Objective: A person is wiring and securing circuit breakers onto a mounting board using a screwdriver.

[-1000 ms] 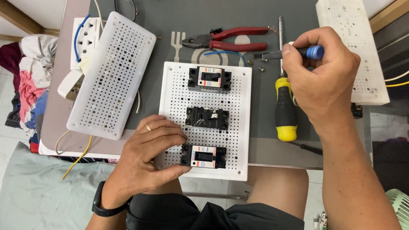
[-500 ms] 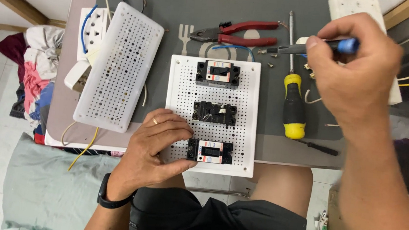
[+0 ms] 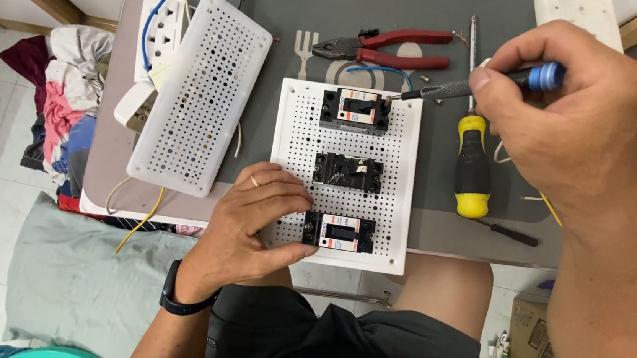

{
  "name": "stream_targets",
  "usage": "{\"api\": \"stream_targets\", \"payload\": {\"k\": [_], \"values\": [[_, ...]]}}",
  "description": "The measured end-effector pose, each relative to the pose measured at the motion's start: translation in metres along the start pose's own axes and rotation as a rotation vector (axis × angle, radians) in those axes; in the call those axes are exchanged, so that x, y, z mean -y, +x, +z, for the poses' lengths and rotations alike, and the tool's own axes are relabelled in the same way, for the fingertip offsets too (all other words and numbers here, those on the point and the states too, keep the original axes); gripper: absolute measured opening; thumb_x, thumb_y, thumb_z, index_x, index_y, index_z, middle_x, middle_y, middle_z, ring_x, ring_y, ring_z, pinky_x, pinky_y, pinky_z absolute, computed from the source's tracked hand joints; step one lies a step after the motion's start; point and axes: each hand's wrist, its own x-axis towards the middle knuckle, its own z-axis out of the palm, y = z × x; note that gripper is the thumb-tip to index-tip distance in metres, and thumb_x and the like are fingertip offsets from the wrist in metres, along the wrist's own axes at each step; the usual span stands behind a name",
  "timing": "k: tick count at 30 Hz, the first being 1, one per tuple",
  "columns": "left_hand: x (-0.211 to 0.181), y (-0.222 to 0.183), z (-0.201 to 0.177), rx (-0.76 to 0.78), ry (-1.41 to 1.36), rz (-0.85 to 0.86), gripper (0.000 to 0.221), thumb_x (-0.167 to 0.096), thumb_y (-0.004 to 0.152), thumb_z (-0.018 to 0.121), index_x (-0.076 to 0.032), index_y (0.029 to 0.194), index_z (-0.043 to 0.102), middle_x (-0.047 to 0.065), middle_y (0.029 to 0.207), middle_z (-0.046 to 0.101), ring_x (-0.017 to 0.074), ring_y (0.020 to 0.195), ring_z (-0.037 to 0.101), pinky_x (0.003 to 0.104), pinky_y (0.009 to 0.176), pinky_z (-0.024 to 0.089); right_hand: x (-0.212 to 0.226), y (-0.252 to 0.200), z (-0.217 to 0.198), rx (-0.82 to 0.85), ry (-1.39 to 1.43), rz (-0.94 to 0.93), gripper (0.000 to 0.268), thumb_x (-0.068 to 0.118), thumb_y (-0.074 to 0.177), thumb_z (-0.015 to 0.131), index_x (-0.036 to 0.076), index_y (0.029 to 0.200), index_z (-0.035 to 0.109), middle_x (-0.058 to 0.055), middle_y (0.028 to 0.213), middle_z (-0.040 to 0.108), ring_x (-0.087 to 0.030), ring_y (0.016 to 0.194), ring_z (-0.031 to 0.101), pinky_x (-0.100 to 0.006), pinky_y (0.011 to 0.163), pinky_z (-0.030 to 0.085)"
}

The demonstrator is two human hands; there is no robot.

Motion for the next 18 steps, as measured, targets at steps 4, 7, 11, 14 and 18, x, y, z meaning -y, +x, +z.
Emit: {"api": "stream_targets", "payload": {"k": [4, 7, 11, 14, 18], "values": [[0.0002, -0.0002, -0.0005, 0.006, 0.002, 0.003, 0.037, -0.037, 0.079, 0.074, -0.005, 0.097, 0.068, 0.008, 0.101, 0.069, 0.0231, 0.102, 0.065, 0.047, 0.105, 0.042, -0.0031, -0.0004, 0.0023, 0.011, -0.027, -0.015, 0.007, 0.0, 0.1, 0.072, 0.001, 0.096, 0.066, -0.004, 0.081, 0.059, -0.011, 0.07, 0.049, -0.023, 0.062, 0.04], [0.0002, -0.0006, 0.0, 0.004, 0.009, 0.001, 0.037, -0.037, 0.078, 0.075, -0.005, 0.098, 0.068, 0.007, 0.101, 0.07, 0.0224, 0.103, 0.065, 0.047, 0.106, 0.042, -0.0028, 0.0001, 0.0037, 0.024, -0.079, -0.038, 0.01, 0.003, 0.099, 0.073, 0.003, 0.092, 0.065, -0.002, 0.076, 0.055, -0.01, 0.067, 0.045, -0.024, 0.061, 0.037], [0.0005, -0.0004, 0.0, 0.0, 0.01, 0.011, 0.037, -0.036, 0.078, 0.075, -0.005, 0.097, 0.068, 0.008, 0.101, 0.07, 0.0227, 0.102, 0.066, 0.047, 0.105, 0.042, 0.0001, 0.0, 0.0044, 0.062, -0.101, -0.025, 0.012, 0.004, 0.097, 0.074, 0.005, 0.089, 0.065, -0.001, 0.071, 0.056, -0.009, 0.06, 0.045, -0.024, 0.054, 0.035], [-0.0002, 0.0, -0.0003, 0.0, 0.014, 0.016, 0.037, -0.037, 0.079, 0.074, -0.005, 0.096, 0.068, 0.008, 0.1, 0.07, 0.0228, 0.101, 0.066, 0.047, 0.105, 0.042, 0.0014, 0.0, 0.0038, 0.073, -0.117, -0.033, 0.013, 0.004, 0.097, 0.074, 0.005, 0.087, 0.065, -0.002, 0.068, 0.056, -0.009, 0.058, 0.045, -0.024, 0.052, 0.035], [-0.001, 0.0007, -0.0005, 0.009, 0.016, 0.002, 0.037, -0.037, 0.078, 0.074, -0.005, 0.096, 0.068, 0.007, 0.1, 0.071, 0.0222, 0.102, 0.066, 0.047, 0.106, 0.041, 0.0021, 0.0018, 0.0032, 0.078, -0.108, -0.022, 0.014, 0.004, 0.095, 0.073, 0.006, 0.085, 0.064, -0.001, 0.068, 0.056, -0.009, 0.059, 0.046, -0.023, 0.051, 0.035]]}}
